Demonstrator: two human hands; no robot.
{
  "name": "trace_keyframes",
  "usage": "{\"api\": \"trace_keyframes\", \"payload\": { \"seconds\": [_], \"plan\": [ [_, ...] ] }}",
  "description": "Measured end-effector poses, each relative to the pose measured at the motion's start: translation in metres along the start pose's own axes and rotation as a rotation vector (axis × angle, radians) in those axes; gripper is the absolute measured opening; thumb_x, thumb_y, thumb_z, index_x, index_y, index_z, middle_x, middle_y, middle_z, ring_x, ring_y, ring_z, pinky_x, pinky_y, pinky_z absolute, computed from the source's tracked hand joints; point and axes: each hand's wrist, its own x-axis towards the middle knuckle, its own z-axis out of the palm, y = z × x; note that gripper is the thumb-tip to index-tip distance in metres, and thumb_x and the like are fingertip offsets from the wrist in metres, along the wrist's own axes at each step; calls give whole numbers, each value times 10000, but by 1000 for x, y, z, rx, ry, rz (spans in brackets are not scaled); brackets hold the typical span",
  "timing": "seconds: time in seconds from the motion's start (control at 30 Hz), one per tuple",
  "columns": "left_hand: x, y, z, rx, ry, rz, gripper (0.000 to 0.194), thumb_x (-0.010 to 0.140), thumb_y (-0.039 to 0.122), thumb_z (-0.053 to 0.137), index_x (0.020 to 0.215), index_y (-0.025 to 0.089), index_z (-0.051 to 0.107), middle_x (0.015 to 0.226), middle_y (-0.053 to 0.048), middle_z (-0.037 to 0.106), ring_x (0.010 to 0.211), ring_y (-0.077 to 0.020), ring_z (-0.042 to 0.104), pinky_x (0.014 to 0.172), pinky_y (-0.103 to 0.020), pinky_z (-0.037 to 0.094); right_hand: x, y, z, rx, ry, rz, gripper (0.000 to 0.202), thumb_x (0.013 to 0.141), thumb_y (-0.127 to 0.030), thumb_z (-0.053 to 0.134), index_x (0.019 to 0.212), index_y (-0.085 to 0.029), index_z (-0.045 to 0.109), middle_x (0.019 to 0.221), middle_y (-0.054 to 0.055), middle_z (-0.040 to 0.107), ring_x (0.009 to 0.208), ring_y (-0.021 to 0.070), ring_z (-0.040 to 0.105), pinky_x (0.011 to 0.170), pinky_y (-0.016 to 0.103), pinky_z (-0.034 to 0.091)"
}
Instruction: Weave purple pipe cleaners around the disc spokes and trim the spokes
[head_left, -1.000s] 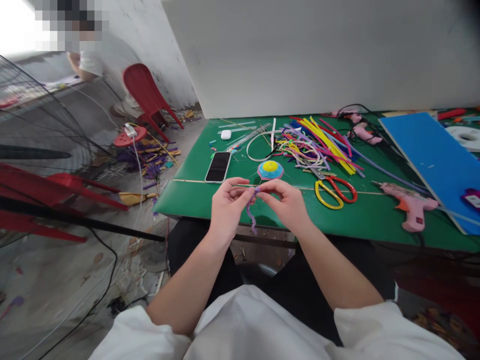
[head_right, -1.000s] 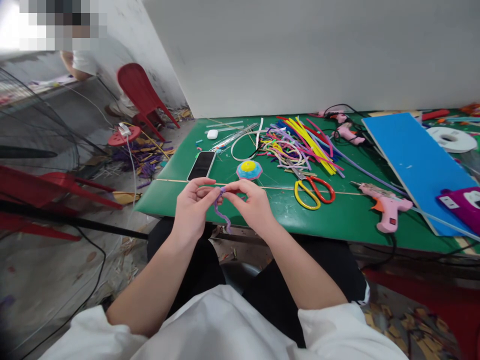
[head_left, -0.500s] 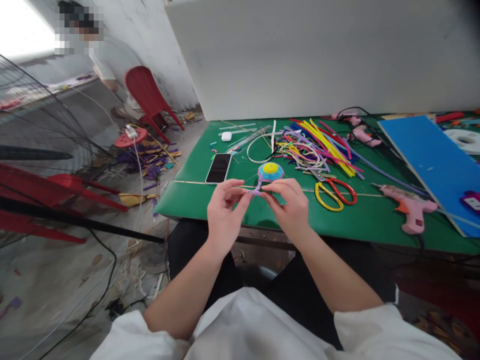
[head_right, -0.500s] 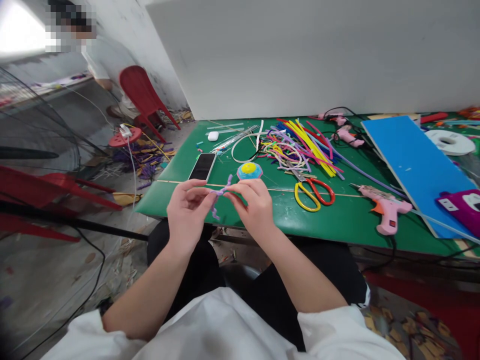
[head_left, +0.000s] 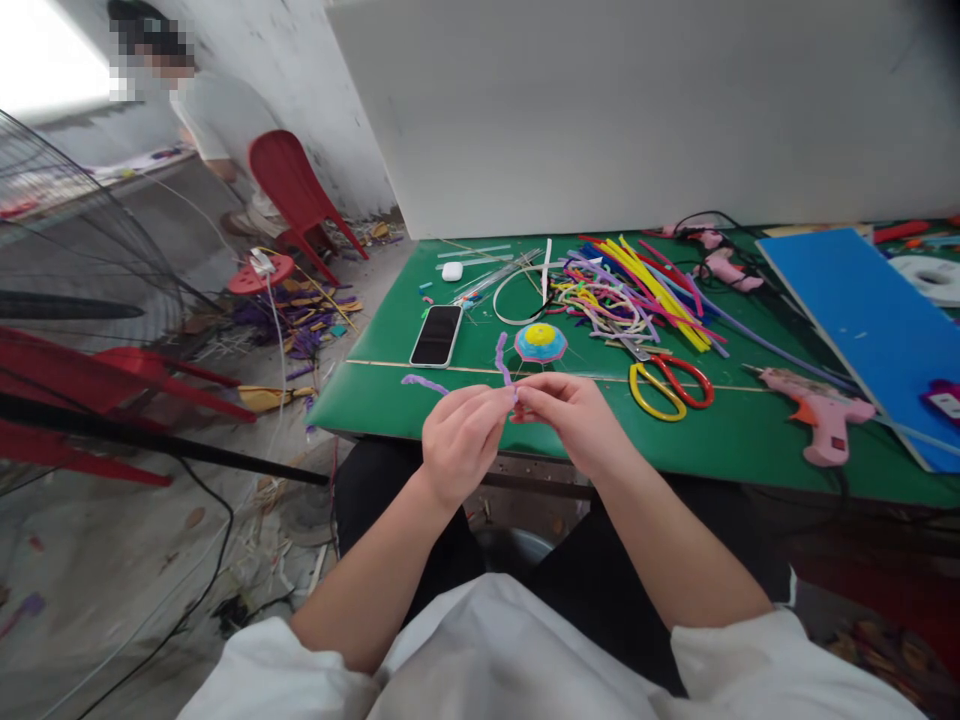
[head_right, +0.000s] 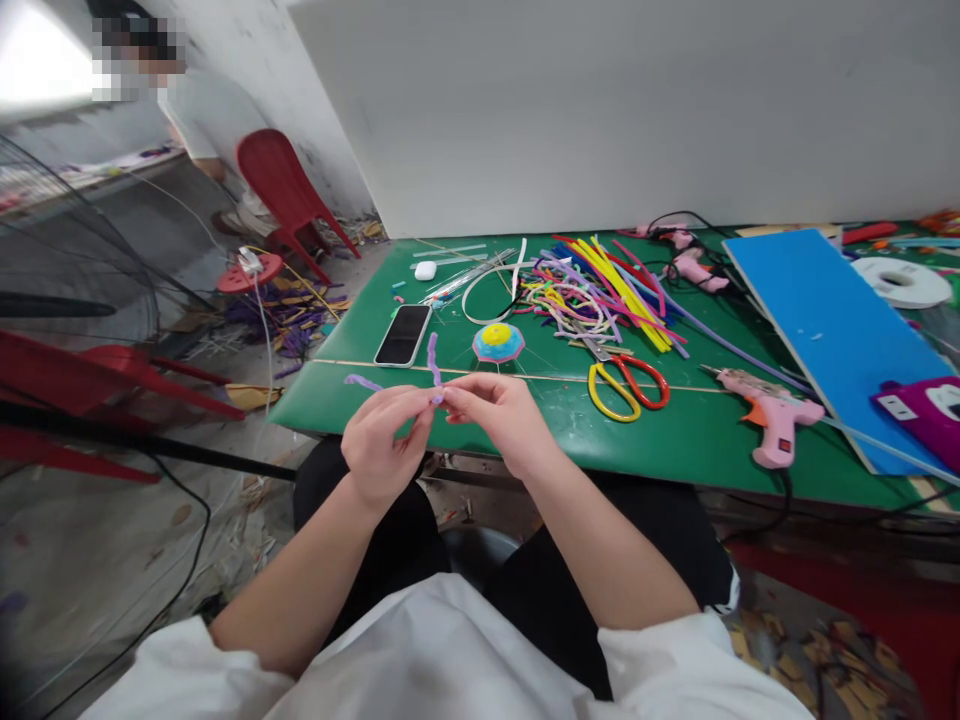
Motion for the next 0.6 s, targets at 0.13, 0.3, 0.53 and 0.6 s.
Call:
{"api": "trace_keyframes", "payload": {
  "seconds": [0.13, 0.3, 0.53, 0.6],
  "plan": [
    [-2, -3, 1, -6, -4, 39, 137, 754, 133, 575, 849, 231, 584, 895, -33, 695, 838, -156, 632, 739, -311, 492, 1, 1, -2, 126, -66, 66, 152, 654, -300, 695, 751, -188, 665, 695, -13, 645, 647, 99, 597, 668, 272, 518],
    [-2, 0, 8, -92, 146, 41, 234, 709, 72, 602, 847, 232, 499, 870, -10, 685, 792, -138, 638, 708, -298, 500, 3, 5, 0, 95, -53, -15, 137, 670, -284, 684, 759, -186, 650, 712, -15, 637, 644, 87, 582, 674, 250, 495],
    [0, 19, 16, -257, 284, -425, 210, 712, 159, 632, 772, 203, 436, 763, 4, 615, 733, -133, 628, 700, -284, 492, -1, 4, 6, -308, 112, -296, 107, 750, -291, 601, 801, -198, 616, 793, 0, 647, 731, 125, 597, 699, 267, 483],
    [3, 21, 16, -370, 283, -523, 230, 707, 160, 638, 777, 201, 423, 740, 20, 593, 718, -122, 621, 691, -266, 485, -3, 3, 6, -523, 152, -442, 87, 793, -260, 553, 809, -198, 612, 808, 13, 644, 756, 134, 589, 713, 278, 475]
  ]
}}
